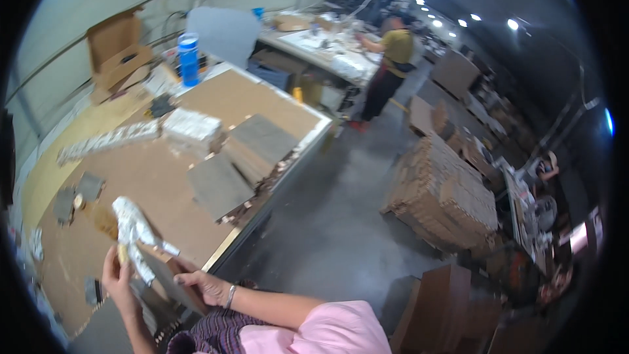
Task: The person applies a liquid from a sponge to the surface and edges of small wood panels, wipes them with a cloth, and stacks them on a workbench.
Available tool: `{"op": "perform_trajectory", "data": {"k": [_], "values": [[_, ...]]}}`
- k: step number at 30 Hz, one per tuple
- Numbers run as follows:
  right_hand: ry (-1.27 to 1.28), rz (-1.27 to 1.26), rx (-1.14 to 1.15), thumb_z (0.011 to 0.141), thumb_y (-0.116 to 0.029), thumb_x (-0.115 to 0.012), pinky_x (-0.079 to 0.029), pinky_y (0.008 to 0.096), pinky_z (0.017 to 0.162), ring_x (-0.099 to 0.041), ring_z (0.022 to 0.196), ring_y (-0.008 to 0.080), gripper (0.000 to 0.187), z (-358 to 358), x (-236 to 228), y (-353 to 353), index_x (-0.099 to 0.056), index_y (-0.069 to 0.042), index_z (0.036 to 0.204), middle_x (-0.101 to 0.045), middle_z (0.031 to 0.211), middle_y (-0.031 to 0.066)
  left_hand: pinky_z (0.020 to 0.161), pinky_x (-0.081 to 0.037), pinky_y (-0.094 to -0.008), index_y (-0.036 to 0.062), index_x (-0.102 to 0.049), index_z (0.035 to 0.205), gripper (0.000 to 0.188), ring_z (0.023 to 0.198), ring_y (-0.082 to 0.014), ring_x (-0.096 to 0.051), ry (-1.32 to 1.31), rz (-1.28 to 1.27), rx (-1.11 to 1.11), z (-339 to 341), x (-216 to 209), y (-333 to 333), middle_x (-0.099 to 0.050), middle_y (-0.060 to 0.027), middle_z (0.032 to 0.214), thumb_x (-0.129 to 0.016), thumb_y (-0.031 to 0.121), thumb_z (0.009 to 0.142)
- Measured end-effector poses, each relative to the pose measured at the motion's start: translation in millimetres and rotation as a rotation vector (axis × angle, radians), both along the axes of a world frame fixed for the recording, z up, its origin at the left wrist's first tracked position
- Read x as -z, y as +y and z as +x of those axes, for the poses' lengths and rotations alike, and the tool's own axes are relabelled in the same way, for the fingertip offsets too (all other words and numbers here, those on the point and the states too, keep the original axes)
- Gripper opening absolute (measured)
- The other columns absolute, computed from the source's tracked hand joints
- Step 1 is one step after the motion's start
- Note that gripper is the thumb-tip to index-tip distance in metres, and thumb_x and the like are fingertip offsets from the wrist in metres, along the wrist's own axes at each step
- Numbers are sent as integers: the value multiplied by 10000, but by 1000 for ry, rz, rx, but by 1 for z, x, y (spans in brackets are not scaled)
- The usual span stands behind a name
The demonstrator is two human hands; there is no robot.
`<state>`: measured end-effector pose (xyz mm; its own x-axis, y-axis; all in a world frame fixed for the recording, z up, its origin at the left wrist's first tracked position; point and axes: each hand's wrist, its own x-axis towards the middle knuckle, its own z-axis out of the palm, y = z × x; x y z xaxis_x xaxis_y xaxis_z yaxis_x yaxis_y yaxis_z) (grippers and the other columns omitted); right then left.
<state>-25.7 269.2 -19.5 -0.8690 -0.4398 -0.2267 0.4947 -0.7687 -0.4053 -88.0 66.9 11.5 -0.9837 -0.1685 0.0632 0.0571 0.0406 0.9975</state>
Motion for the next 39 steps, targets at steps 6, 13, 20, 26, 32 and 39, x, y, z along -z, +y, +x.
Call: {"op": "perform_trajectory", "data": {"k": [6,13,20,26,32,39], "values": [[15,-135,137,825,-498,-721,-529,363,860,-637,992,194,699,-4,3,11,-528,-49,1323,-649,1115,102,965,-507,-422,-1,-551,1260,371,1052,-259,-610,-460,700,319,21,18,-20,-636,-96,1141,-517,252,990],[-6,-313,211,911,-520,-611,-506,403,923,-627,1077,249,623,5,7,35,-544,-43,1307,-621,1248,145,1019,-436,-398,-5,-352,1435,549,1155,-245,-536,-221,503,551,53,23,7,-522,-138,1272,-576,73,940],[-25,68,507,1028,-331,-478,-473,329,996,-583,1171,176,464,15,17,59,-492,-15,1368,-582,1309,89,1023,-419,-390,-4,-242,1484,675,1198,-271,-512,-246,414,616,33,42,14,-426,-186,1386,-590,12,905],[-99,498,627,1002,-239,-559,-438,296,1006,-566,1174,157,454,12,42,61,-488,54,1342,-587,1299,121,1019,-430,-394,-2,-252,1482,662,1198,-274,-518,-286,374,637,37,33,23,-430,-188,1388,-588,29,912],[-91,919,570,942,-329,-628,-406,323,1035,-547,1201,251,649,12,36,50,-400,61,1409,-564,1302,213,1014,-440,-397,1,-262,1479,649,1197,-277,-523,-316,362,661,44,25,28,-435,-190,1390,-586,46,918],[-88,1311,532,957,-440,-575,-447,335,978,-605,1100,254,691,12,59,5,-363,-9,1453,-607,1204,204,1008,-453,-402,3,-273,1476,634,1197,-281,-529,-301,412,705,58,20,18,-441,-193,1393,-583,66,926]]}}
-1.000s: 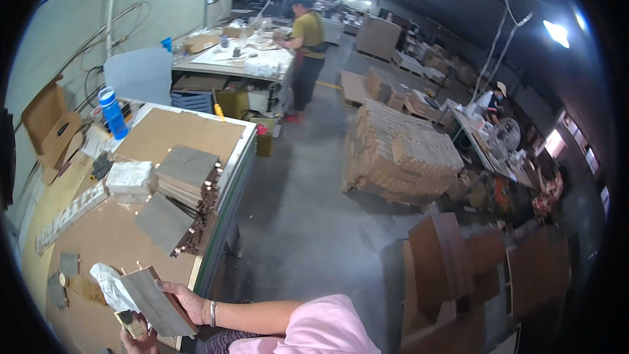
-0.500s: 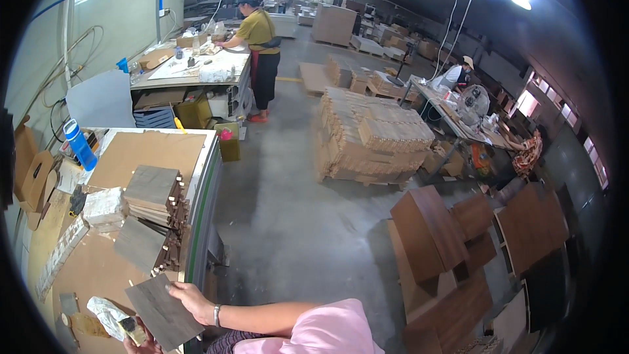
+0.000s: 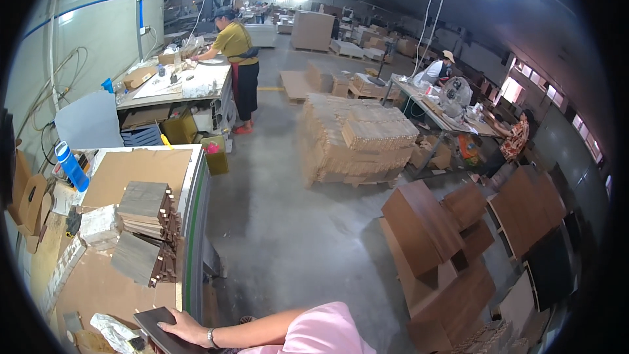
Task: The person applies a liquid from a sponge to the surface and edges of small wood panels, wipes them with a cloth, and stacks them on a workbench.
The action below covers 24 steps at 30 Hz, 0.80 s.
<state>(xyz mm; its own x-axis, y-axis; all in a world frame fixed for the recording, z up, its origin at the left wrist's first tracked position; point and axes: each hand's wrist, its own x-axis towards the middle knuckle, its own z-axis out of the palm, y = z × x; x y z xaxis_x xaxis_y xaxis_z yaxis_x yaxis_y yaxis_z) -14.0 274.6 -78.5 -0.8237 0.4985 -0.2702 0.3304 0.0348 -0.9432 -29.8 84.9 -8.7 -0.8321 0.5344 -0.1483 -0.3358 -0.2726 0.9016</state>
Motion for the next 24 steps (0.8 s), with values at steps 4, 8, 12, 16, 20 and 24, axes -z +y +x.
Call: {"op": "perform_trajectory", "data": {"k": [4,8,12,16,20,24], "values": [[157,-432,-106,965,-463,-567,-483,330,918,-624,987,219,650,25,-23,-16,-435,34,1362,-625,1146,160,1006,-464,-408,5,-290,1470,612,1201,-287,-533,-113,91,12,9,-9,-15,-449,-197,1394,-574,92,936],[87,-720,-137,960,-557,-540,-526,278,776,-619,880,118,579,31,-10,-42,-546,-28,1196,-643,995,66,1031,-465,-428,17,-368,1437,526,1225,-303,-531,-465,86,-36,22,-34,-20,-485,-201,1385,-528,200,970],[104,-842,-24,971,-297,-562,-460,332,846,-579,964,168,280,63,-58,-50,-694,-65,1054,-666,1044,49,1056,-448,-425,13,-373,1426,515,1225,-310,-531,-50,143,56,44,-17,-38,-489,-207,1371,-532,187,968],[39,-874,-104,1031,-376,-468,-507,345,848,-625,981,194,400,75,-59,-58,-666,-43,1127,-677,1084,72,1030,-477,-435,-11,-406,1396,488,1231,-322,-536,-512,276,116,38,-36,-37,-521,-215,1335,-540,166,962],[98,-1060,-253,917,-627,-555,-491,205,611,-572,687,56,530,73,-23,-67,-608,-99,918,-602,806,-27,1012,-491,-401,-20,-471,1337,388,1154,-287,-595,-495,310,148,47,-47,-44,-598,-204,1252,-537,87,970],[229,-981,-354,911,-568,-610,-468,211,732,-543,805,67,479,85,-48,-74,-624,-92,967,-589,879,-45,985,-461,-351,-11,-451,1369,471,1144,-255,-590,-68,70,120,65,-49,-54,-595,-187,1260,-596,-29,922]]}}
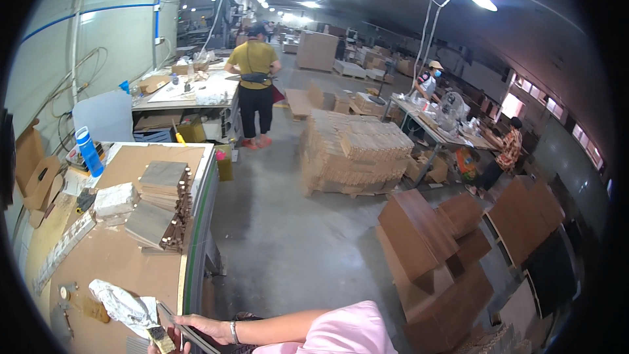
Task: The person applies a liquid from a sponge to the surface and edges of small wood panels, wipes them with a cloth, and stacks them on a workbench.
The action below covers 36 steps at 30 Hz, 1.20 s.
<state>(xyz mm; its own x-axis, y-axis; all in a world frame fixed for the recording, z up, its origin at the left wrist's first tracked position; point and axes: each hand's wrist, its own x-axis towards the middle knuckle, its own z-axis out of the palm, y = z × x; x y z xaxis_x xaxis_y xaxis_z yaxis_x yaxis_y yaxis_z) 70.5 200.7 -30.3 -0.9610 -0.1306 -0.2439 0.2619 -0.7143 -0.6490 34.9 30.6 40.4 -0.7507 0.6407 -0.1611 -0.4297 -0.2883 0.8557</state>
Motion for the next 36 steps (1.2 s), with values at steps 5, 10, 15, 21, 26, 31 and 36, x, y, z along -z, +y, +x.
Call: {"op": "perform_trajectory", "data": {"k": [5,10,15,21,26,31,36], "values": [[138,-95,-203,917,-438,-658,-481,217,829,-572,959,76,412,-3,9,-13,-609,-98,1143,-615,1056,-23,985,-497,-388,-14,-450,1363,501,1150,-265,-589,-242,140,-112,-1,5,-28,-596,-183,1252,-632,-12,896],[46,-172,-375,847,-328,-762,-425,305,1043,-467,1255,181,973,-21,-17,-18,-157,10,1530,-436,1397,108,997,-507,-425,-6,-484,1345,480,1163,-314,-591,-237,204,-232,-11,18,-49,-578,-198,1284,-608,-61,885],[78,-83,-424,805,-380,-786,-403,371,1044,-441,1274,212,1049,-46,-24,-9,-123,-115,1573,-409,1450,96,974,-495,-490,25,-551,1288,454,1135,-307,-604,-367,312,-328,-16,23,-72,-634,-157,1218,-530,328,949],[49,-93,-490,806,-193,-741,-332,375,1109,-401,1324,222,1026,-60,-55,-7,-72,-115,1580,-322,1515,106,944,-515,-463,28,-525,1314,467,1055,-289,-639,-340,284,-576,-1,12,-88,-642,-142,1202,-617,269,925],[167,-94,-482,739,8,-713,-443,322,992,-479,1224,195,982,-72,-29,-15,-182,-120,1555,-414,1421,85,845,-505,-289,-34,-582,1214,452,998,-148,-612,-52,-15,-696,7,-1,-76,-635,-84,1101,-596,234,850],[228,-10,-476,673,-71,-770,-392,376,1082,-470,1282,240,1060,-73,-43,-11,-177,-89,1552,-455,1397,107,923,-484,-316,-48,-572,1216,478,1036,-173,-605,246,-144,-663,-8,-5,-59,-626,-92,1099,-694,94,776],[175,10,-531,668,-109,-787,-387,368,1081,-459,1290,222,1110,-67,-39,-16,-131,-96,1563,-437,1410,90,840,-471,-267,-7,-593,1139,404,947,-137,-582,672,-452,-643,-10,-12,-51,-589,-69,1053,-728,21,759]]}}
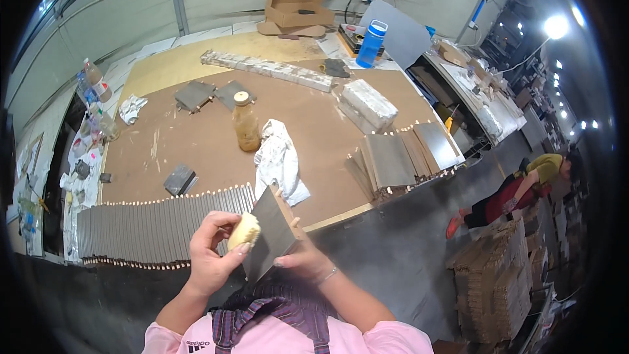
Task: The person applies a liquid from a sponge to the surface and edges of small wood panels, wipes them with a cloth, and stacks them on a workbench.
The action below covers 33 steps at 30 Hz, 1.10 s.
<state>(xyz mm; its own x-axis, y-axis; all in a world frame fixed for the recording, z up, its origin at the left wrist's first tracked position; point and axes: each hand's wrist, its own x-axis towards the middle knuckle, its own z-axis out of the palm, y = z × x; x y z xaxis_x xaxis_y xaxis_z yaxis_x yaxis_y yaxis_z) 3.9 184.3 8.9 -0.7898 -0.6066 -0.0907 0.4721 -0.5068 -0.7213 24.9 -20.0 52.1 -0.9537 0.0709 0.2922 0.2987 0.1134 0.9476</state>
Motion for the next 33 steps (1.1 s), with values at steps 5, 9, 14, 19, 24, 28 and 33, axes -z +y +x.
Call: {"op": "perform_trajectory", "data": {"k": [5,9,14,19,24,28,33], "values": [[-41,54,18,621,-82,-812,-387,353,1068,-434,1298,206,1267,4,5,-3,15,-110,1580,-383,1435,72,718,-496,-311,16,-630,1085,402,855,-230,-608,326,-188,7,-7,-7,13,-629,-130,981,-777,85,718],[-42,33,22,599,-66,-810,-387,359,1076,-448,1294,217,1283,5,-4,-5,12,-122,1583,-388,1433,90,718,-503,-324,17,-629,1083,413,843,-251,-614,376,-247,-3,-12,-6,15,-626,-136,976,-774,72,701],[-46,-30,3,629,-61,-781,-406,377,1074,-484,1277,240,1220,4,-5,-3,-24,-132,1583,-450,1387,108,725,-507,-331,19,-631,1085,415,854,-251,-621,375,-216,-22,-16,2,14,-629,-133,972,-775,73,699],[-59,-35,20,653,-64,-803,-469,357,986,-549,1166,210,1199,4,-1,-5,-43,-123,1579,-524,1279,92,712,-503,-329,16,-646,1064,394,826,-252,-617,405,-207,26,-16,-2,19,-634,-130,960,-782,92,702],[-30,62,25,605,-128,-839,-405,363,1065,-485,1260,219,1221,2,-6,-5,-90,-105,1569,-453,1377,92,704,-512,-372,15,-655,1035,398,820,-294,-624,422,-280,-63,-32,3,15,-633,-156,954,-783,93,666],[-65,103,21,577,-133,-835,-373,374,1097,-449,1308,226,1232,3,-8,-7,-103,-100,1568,-421,1420,91,713,-516,-375,19,-657,1035,403,827,-305,-627,378,-296,-94,-31,0,9,-625,-155,948,-779,90,657],[-28,132,31,549,-121,-819,-343,383,1122,-438,1327,236,1234,5,-9,-2,-122,-87,1567,-425,1437,100,693,-510,-358,16,-661,1013,386,804,-290,-623,447,-280,-71,-37,-2,13,-629,-140,915,-783,96,655]]}}
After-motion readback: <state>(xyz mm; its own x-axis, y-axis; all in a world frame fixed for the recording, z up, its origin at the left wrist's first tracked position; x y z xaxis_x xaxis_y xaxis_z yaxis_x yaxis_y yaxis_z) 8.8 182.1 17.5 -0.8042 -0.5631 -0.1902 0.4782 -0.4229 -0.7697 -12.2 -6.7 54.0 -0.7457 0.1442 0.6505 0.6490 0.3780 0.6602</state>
